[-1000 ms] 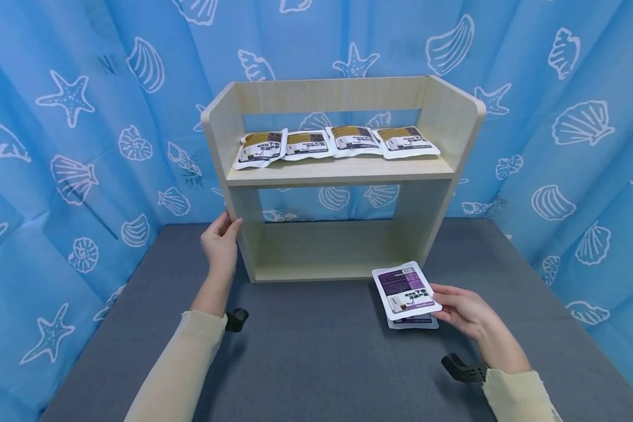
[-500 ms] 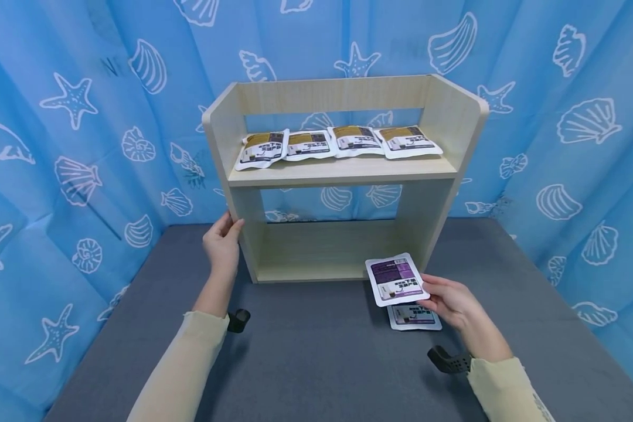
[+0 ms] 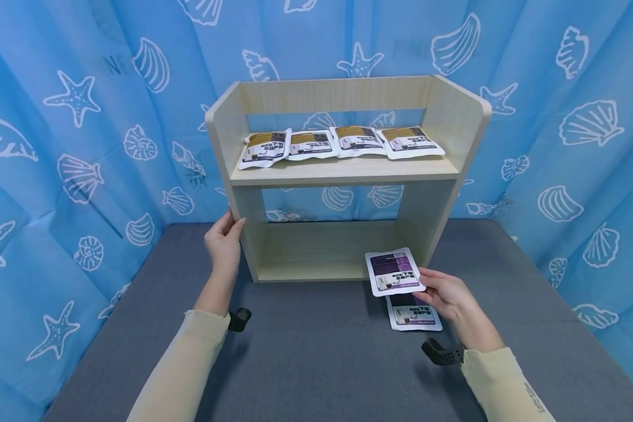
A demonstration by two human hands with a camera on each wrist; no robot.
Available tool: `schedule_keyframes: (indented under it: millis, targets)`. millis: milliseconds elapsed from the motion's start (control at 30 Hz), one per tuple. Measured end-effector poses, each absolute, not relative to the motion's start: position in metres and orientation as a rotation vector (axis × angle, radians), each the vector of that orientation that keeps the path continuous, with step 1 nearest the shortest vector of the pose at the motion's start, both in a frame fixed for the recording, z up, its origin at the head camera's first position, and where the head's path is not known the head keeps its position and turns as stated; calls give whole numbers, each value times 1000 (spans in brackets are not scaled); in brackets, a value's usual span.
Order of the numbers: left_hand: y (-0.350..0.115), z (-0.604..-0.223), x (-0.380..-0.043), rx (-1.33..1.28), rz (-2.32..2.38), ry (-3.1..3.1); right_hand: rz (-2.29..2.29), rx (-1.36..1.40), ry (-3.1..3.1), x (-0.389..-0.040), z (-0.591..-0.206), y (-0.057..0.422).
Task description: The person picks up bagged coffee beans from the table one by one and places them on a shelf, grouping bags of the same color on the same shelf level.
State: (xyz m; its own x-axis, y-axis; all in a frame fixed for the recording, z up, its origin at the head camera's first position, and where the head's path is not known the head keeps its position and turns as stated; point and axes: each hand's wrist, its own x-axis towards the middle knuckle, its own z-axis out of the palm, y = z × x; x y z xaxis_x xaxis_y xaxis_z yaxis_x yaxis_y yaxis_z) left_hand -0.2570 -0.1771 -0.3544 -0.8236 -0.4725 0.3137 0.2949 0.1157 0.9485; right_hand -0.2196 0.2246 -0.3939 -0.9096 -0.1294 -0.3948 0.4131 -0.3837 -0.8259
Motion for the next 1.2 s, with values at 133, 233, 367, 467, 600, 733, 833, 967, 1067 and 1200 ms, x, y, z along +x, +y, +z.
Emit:
schedule_keyframes:
  millis: [133, 233, 367, 467, 600, 733, 833, 967, 1067, 1200]
  targets:
    - [-178, -355, -258, 172, -1764, -1836, -2343, 421, 1512, -222, -393, 219]
    - [-178, -356, -259, 167, -1760, -1836, -2350, 475, 1525, -226, -393, 213]
    - [-179, -357, -260, 160, -1747, -1837, -2362, 529, 1528, -231, -393, 206]
    - [-179, -357, -260, 158, -1742, -1840, -2368, 551, 1510, -235, -394, 201]
    - [-179, -357, -259, 151, -1748, -1841, -2374, 545, 1485, -239, -395, 198]
    - [-179, -357, -259, 148, -1760, -1831, -2374, 538, 1477, -242, -396, 195]
    - [-179, -357, -260, 150, -1771, -1826, -2373, 548, 1474, -245, -396, 194]
    - [-180, -357, -260, 154, -1781, -1824, -2380, 555, 1452, -249, -396, 190]
    - [-180, -356, -259, 158, -1780, -1830, -2382, 555, 1437, -252, -397, 188]
    - [-179, -356, -259, 151, -1777, -1836, -2363, 574, 1438, -256, -397, 185]
